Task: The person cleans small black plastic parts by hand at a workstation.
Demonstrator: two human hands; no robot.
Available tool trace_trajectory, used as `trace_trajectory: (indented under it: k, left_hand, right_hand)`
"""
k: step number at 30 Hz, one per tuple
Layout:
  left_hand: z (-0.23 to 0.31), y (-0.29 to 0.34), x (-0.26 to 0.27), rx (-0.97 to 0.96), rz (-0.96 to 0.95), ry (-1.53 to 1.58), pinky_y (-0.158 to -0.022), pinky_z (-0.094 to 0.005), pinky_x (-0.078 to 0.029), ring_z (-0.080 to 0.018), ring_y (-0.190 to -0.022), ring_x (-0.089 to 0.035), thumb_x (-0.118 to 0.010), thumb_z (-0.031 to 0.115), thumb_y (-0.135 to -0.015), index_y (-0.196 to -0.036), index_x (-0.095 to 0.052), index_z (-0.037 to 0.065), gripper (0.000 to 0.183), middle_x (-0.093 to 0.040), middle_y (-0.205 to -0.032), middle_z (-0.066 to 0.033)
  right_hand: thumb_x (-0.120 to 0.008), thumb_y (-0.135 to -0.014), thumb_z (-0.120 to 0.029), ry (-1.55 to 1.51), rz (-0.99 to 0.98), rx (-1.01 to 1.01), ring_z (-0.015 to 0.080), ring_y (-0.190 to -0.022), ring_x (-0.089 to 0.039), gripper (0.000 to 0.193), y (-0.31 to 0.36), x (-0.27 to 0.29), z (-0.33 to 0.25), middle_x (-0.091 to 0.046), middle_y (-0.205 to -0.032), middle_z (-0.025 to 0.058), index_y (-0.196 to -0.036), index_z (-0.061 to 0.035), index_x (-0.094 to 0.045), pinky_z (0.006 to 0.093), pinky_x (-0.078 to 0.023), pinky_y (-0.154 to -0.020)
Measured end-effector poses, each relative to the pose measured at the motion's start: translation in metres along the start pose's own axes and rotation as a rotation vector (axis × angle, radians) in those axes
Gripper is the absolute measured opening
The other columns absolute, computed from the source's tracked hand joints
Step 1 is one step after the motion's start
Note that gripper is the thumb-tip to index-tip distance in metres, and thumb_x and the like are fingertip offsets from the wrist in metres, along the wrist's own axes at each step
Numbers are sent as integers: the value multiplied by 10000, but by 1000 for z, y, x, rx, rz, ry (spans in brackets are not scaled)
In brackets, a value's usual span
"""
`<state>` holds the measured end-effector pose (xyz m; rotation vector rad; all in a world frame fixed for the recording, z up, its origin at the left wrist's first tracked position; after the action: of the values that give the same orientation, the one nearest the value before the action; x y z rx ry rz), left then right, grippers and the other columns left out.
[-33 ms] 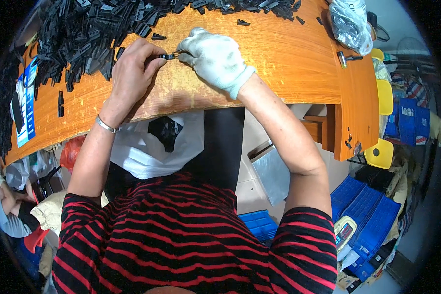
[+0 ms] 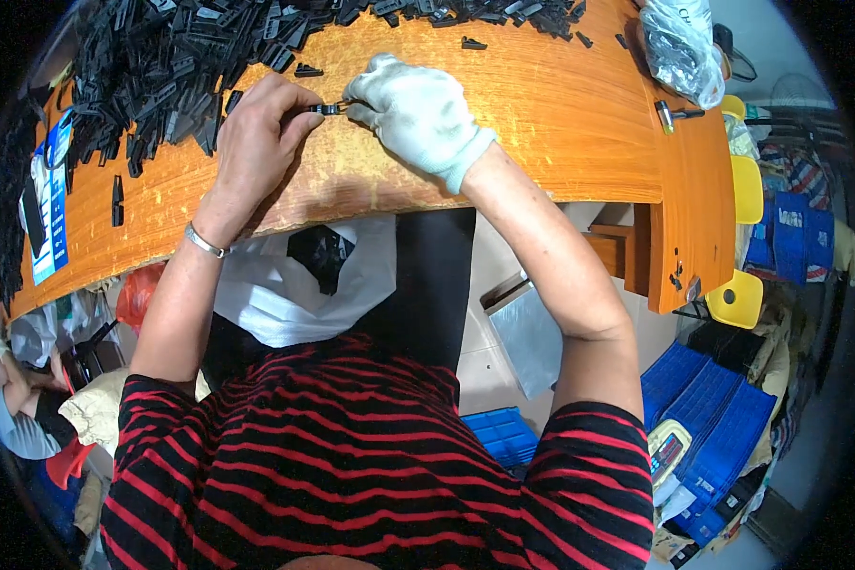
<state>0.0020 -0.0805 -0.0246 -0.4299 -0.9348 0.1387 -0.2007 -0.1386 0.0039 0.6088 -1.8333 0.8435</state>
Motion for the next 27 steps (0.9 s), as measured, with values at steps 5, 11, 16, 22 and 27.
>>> trace_trajectory:
  k: [5, 11, 16, 22, 27]
  left_hand:
    - [0, 0, -1, 18, -12, -2, -755, -398, -520, -272, -925, -646, -752, 184, -858, -904, -718, 93, 108, -638, -908, -53]
    - [-2, 0, -3, -47, 12, -17, -705, -374, -507, -269, -845, -652, -753, 164, -866, -954, -694, 72, 139, -629, -899, -66]
    - [-1, -1, -3, -56, -15, -3, -698, -373, -508, -280, -836, -656, -746, 161, -873, -969, -680, 66, 149, -630, -906, -75]
    - [-6, -1, -5, -86, 11, 8, -731, -409, -524, -297, -902, -654, -739, 170, -864, -926, -680, 97, 112, -632, -906, -68]
    - [-8, 0, -6, -89, 26, 10, -727, -412, -528, -285, -911, -651, -744, 180, -856, -902, -679, 102, 112, -623, -906, -58]
  right_hand:
    - [-726, -892, -254, 16, -1, 19, 295, -920, -676, 238, 0, -6, 4, -679, -975, 92, -1085, -116, -738, 391, -539, -796]
    - [-716, -889, -238, 120, -30, 61, 301, -864, -686, 213, -2, -5, -2, -676, -955, 101, -1066, -123, -734, 395, -548, -747]
    - [-626, -835, -115, 149, -49, 181, 350, -797, -707, 133, -6, -5, 1, -680, -892, 157, -941, -76, -697, 430, -572, -674]
    - [-618, -845, -89, 314, -173, 359, 348, -781, -733, 116, -23, -2, 3, -706, -836, 194, -919, -18, -673, 421, -587, -649]
    - [-641, -856, -141, 397, -141, 421, 319, -662, -707, 121, -22, -5, 1, -672, -736, 155, -913, -37, -661, 397, -557, -554]
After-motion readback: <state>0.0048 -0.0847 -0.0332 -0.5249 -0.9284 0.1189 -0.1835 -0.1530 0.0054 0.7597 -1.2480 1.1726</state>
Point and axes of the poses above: each hand's wrist, its own y-axis away from the middle knuckle, its own x-axis out of the back of the hand, z = x × y, the point moved 1 cm from there along -y, towards the middle knuckle
